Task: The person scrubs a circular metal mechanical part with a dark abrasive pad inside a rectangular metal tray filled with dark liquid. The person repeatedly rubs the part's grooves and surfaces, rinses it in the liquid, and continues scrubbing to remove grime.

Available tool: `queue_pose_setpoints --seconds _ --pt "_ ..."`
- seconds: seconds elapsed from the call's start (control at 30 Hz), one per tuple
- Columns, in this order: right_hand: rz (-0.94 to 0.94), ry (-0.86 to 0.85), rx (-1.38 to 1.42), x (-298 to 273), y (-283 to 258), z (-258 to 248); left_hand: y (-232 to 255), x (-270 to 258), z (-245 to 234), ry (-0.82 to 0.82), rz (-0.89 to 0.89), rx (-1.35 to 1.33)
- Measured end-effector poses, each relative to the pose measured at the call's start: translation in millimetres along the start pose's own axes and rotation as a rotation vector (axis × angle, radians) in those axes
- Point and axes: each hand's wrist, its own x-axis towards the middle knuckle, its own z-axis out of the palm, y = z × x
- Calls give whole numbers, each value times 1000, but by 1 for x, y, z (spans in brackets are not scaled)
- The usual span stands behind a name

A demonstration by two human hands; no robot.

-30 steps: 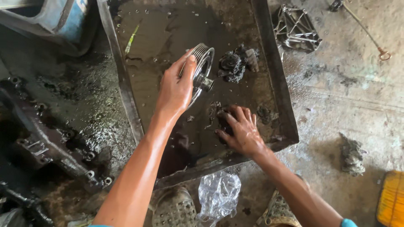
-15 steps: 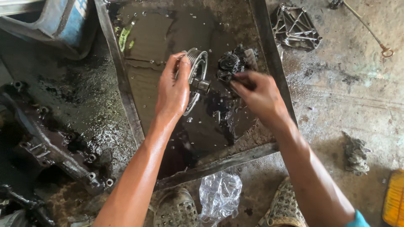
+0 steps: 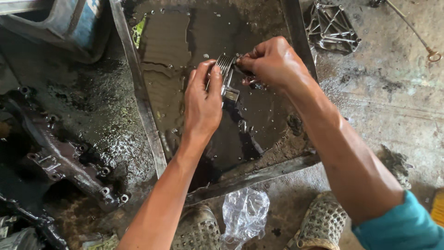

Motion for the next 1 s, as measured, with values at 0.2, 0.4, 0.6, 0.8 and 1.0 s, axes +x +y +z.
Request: queue_pose_setpoints --seconds 0.2,0.4,0.6,0.8,1.0 --pt "-149 70 -2 15 21 8 -2 7 0 -8 23 -95" --pt "-208 144 -15 11 40 18 3 4 -3 -29 -35 -102" --pt "-236 119 -46 1 26 19 11 7 0 5 -52 -53" --pt "-274 199 -145 -1 28 24 6 8 1 40 66 13" --pt "-607 591 -349 8 36 34 14 12 2 -13 -112 -10"
